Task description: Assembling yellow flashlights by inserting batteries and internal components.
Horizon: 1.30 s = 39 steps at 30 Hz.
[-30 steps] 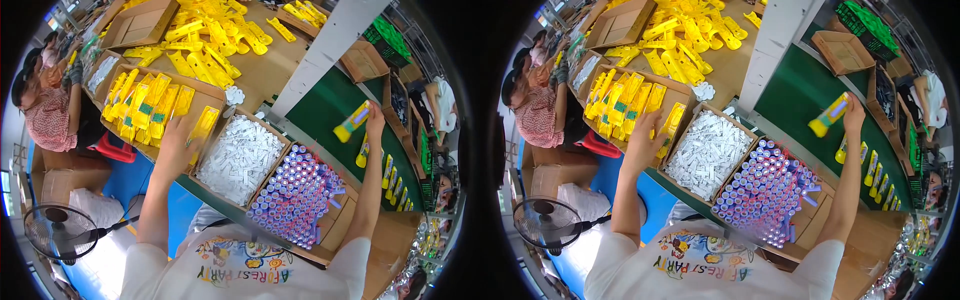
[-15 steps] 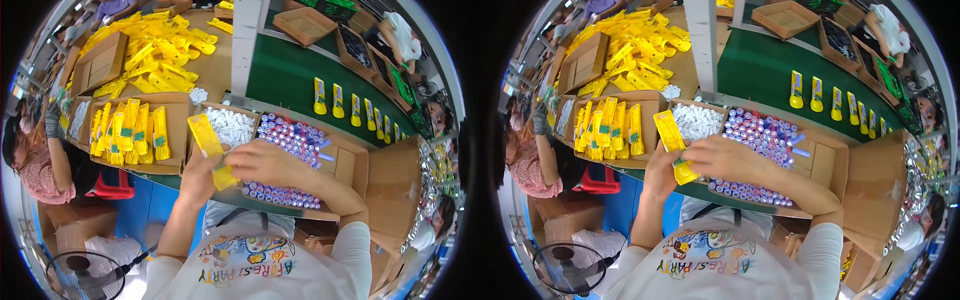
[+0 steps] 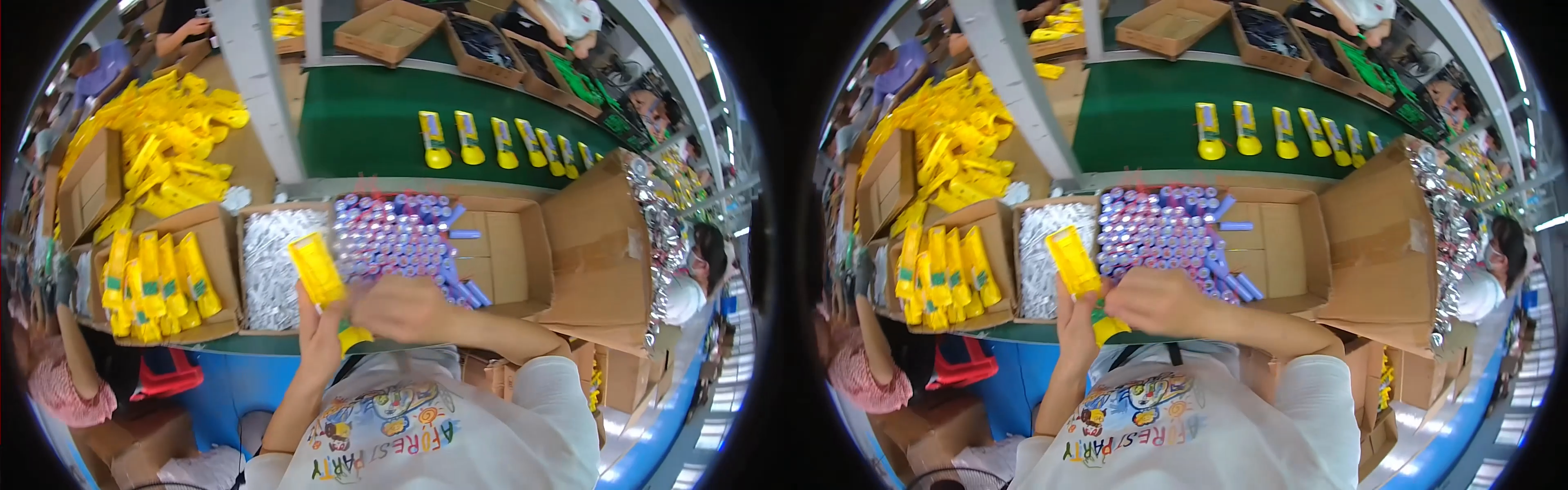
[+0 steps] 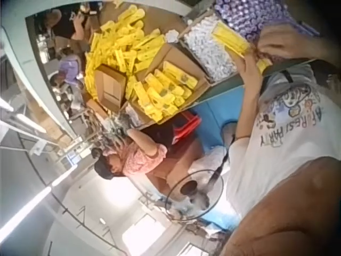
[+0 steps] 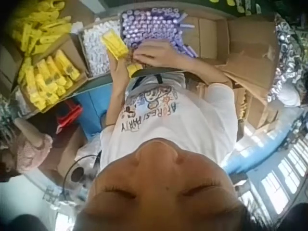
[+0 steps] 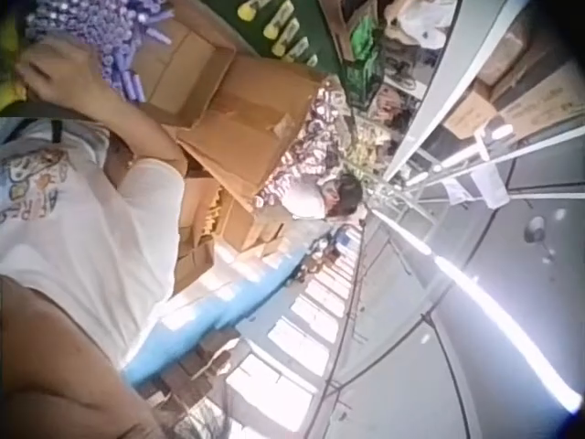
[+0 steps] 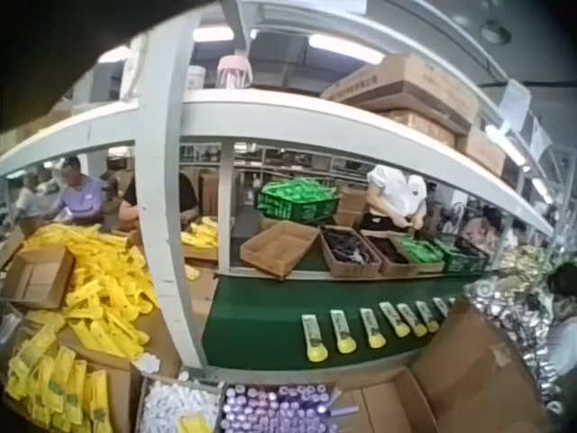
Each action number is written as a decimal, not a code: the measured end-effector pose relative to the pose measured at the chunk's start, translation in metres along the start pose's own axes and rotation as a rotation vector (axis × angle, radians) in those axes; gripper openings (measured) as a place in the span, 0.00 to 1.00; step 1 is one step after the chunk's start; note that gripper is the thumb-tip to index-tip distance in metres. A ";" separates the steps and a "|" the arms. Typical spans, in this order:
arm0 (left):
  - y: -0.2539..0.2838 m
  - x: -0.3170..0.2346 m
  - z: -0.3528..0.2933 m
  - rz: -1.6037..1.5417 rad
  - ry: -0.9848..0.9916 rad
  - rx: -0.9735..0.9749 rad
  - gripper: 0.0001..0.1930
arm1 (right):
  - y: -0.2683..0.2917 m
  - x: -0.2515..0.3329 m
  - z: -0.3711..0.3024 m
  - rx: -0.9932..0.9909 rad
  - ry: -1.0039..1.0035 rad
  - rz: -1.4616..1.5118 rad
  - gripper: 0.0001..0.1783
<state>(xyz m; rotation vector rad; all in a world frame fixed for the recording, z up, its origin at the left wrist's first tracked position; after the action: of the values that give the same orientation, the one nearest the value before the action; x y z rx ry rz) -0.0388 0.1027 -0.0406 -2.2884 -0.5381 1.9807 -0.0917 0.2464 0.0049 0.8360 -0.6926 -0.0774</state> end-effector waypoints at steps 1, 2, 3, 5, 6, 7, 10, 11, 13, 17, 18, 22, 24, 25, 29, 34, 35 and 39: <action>-0.004 -0.005 -0.001 -0.226 -0.007 0.147 0.23 | 0.012 -0.034 -0.008 0.159 -0.090 -0.173 0.15; -0.005 -0.007 -0.002 -0.230 0.004 0.154 0.23 | 0.038 -0.069 -0.019 0.049 -0.146 -0.325 0.14; -0.008 -0.011 -0.002 -0.196 -0.006 0.170 0.22 | 0.068 -0.102 -0.037 -0.064 -0.204 -0.487 0.13; -0.018 -0.013 -0.002 -0.090 -0.013 0.243 0.21 | 0.077 -0.170 -0.094 0.192 -0.456 -0.433 0.18; -0.019 -0.013 -0.003 -0.089 -0.017 0.228 0.21 | 0.079 -0.171 -0.097 0.198 -0.445 -0.426 0.18; -0.025 -0.013 -0.005 -0.057 -0.016 0.302 0.22 | 0.078 -0.175 -0.100 0.196 -0.518 -0.328 0.19; -0.029 0.005 -0.010 -0.043 0.016 0.340 0.22 | 0.073 -0.140 -0.081 -0.011 -0.658 0.110 0.21; -0.032 0.007 -0.011 0.032 0.000 0.339 0.22 | 0.073 -0.114 -0.070 -0.225 -0.738 0.448 0.20; -0.036 0.020 -0.013 0.154 0.016 0.327 0.23 | 0.054 -0.056 -0.036 -0.191 -0.594 0.731 0.15; -0.036 0.020 -0.015 0.277 -0.108 0.261 0.32 | 0.029 -0.032 -0.002 0.248 -0.660 0.682 0.17; -0.032 0.021 -0.015 0.278 -0.111 0.250 0.32 | 0.022 -0.034 0.001 0.363 -0.756 0.667 0.19; -0.018 0.017 -0.012 0.509 -0.252 0.219 0.34 | -0.011 -0.038 0.020 0.532 -0.782 0.684 0.25; -0.010 0.004 -0.010 0.467 -0.237 0.251 0.36 | -0.019 -0.029 0.042 0.568 -0.712 0.637 0.25; -0.007 -0.002 -0.012 0.353 -0.237 0.204 0.34 | -0.023 -0.023 0.054 0.581 -0.651 0.588 0.26; 0.036 0.011 -0.005 0.163 -0.136 0.051 0.22 | -0.076 -0.022 0.084 0.605 -0.509 0.488 0.25; 0.077 0.006 -0.019 -0.137 -0.142 -0.109 0.19 | -0.099 -0.027 0.124 0.560 -0.110 0.636 0.14; 0.085 0.007 -0.022 -0.150 -0.125 -0.138 0.19 | -0.095 -0.035 0.127 0.517 0.055 0.384 0.11; 0.084 0.009 -0.031 -0.222 -0.121 -0.112 0.21 | -0.107 -0.053 0.118 0.526 0.331 0.037 0.06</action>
<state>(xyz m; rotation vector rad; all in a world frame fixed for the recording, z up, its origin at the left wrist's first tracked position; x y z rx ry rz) 0.0106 0.0320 -0.0667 -2.0691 -0.8919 2.0355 -0.1820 0.1137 -0.0435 1.3030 -0.4148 0.2829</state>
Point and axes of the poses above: each hand's wrist, its own z-axis towards the middle knuckle, its own y-axis out of the back of the hand, x = y × z, the point moved 4 cm from there along z, towards the middle knuckle, and after that the axes turned 4 degrees about z, right-handed, at the moved point
